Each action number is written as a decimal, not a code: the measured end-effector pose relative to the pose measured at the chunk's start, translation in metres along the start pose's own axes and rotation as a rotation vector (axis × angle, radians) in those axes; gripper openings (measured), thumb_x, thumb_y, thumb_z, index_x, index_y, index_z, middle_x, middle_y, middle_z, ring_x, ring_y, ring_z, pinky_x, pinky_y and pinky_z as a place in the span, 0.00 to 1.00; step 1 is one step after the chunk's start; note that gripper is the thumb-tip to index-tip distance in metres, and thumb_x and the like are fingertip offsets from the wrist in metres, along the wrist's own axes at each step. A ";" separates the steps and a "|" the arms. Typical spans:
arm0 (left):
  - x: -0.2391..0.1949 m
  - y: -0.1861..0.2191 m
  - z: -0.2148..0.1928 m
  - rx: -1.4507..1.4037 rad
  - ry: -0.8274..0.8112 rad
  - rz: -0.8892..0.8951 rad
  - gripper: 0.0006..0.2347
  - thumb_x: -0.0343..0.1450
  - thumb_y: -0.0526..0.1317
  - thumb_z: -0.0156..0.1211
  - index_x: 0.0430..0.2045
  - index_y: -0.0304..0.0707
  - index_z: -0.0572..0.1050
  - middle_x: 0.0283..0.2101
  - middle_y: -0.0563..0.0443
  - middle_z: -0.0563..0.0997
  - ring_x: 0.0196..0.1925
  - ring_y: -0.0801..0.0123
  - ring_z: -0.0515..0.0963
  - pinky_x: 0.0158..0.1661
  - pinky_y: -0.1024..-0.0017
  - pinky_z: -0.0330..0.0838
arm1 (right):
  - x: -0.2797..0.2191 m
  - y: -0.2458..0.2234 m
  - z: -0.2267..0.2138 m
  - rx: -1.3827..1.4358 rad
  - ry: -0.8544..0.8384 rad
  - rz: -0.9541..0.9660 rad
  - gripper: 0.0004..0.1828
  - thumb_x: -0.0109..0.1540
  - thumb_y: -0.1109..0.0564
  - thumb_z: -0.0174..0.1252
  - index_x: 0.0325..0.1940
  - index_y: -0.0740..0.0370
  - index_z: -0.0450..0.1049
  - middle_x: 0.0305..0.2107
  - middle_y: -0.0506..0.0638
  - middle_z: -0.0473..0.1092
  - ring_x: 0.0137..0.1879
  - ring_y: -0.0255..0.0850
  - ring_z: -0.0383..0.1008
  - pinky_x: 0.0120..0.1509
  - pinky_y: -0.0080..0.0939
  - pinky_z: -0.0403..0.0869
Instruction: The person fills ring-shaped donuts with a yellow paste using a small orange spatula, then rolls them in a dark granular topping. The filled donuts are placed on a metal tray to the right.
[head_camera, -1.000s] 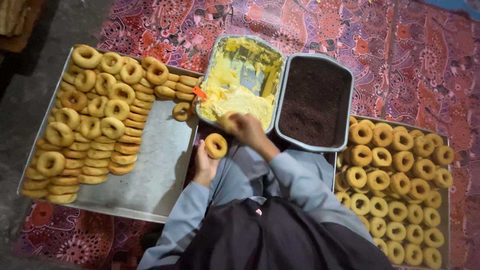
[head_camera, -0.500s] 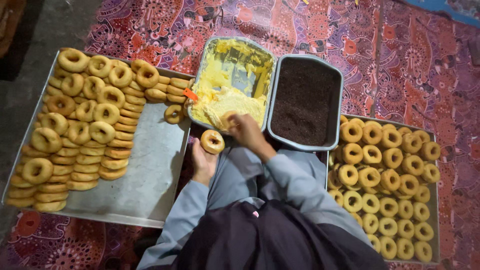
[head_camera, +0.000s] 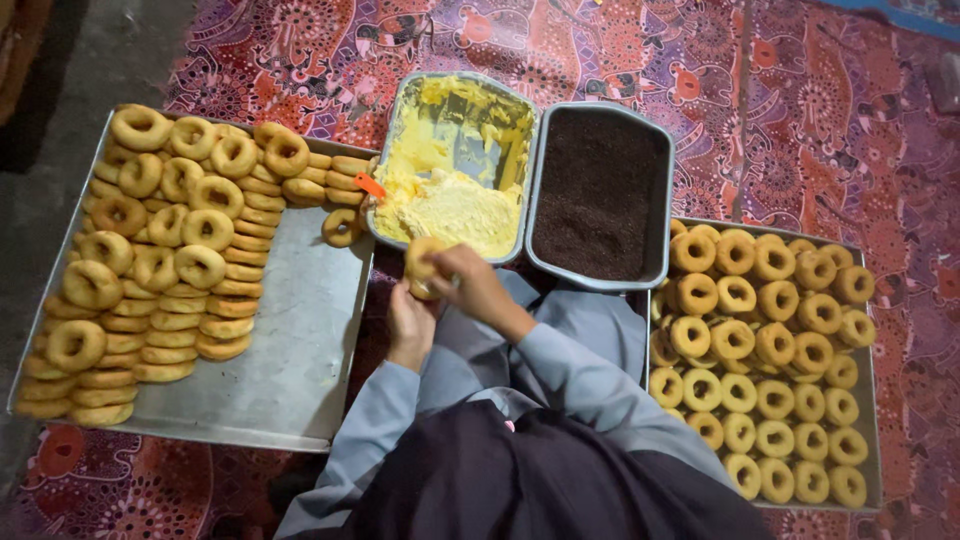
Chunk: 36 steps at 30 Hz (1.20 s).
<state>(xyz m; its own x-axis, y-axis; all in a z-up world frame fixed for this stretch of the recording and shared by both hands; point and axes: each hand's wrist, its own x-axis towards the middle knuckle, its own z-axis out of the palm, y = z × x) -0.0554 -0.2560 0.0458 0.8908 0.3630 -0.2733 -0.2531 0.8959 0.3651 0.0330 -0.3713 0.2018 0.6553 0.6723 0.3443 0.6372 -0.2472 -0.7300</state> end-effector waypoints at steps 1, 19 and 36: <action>-0.004 0.001 0.006 0.010 0.013 0.013 0.22 0.80 0.45 0.36 0.65 0.29 0.64 0.65 0.41 0.71 0.66 0.57 0.72 0.66 0.60 0.65 | 0.001 -0.002 -0.002 -0.013 0.023 0.105 0.18 0.57 0.56 0.71 0.50 0.60 0.79 0.33 0.55 0.74 0.40 0.48 0.76 0.46 0.47 0.76; -0.026 0.019 0.025 0.130 -0.042 -0.006 0.21 0.82 0.48 0.39 0.66 0.32 0.65 0.66 0.42 0.70 0.67 0.57 0.68 0.68 0.58 0.60 | -0.010 0.005 -0.017 0.067 -0.067 -0.335 0.21 0.55 0.64 0.68 0.53 0.61 0.77 0.41 0.57 0.74 0.50 0.52 0.74 0.57 0.48 0.74; -0.009 -0.016 0.025 0.125 0.001 -0.185 0.19 0.79 0.45 0.44 0.62 0.33 0.67 0.61 0.43 0.74 0.63 0.57 0.73 0.63 0.58 0.66 | -0.049 0.054 -0.039 0.048 -0.007 -0.097 0.19 0.56 0.63 0.67 0.52 0.63 0.77 0.36 0.54 0.73 0.43 0.48 0.75 0.49 0.46 0.76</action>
<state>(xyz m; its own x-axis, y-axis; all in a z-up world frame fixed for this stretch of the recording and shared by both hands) -0.0497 -0.2797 0.0646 0.9172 0.1955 -0.3472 -0.0361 0.9086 0.4162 0.0513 -0.4445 0.1686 0.5883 0.6966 0.4106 0.6774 -0.1473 -0.7207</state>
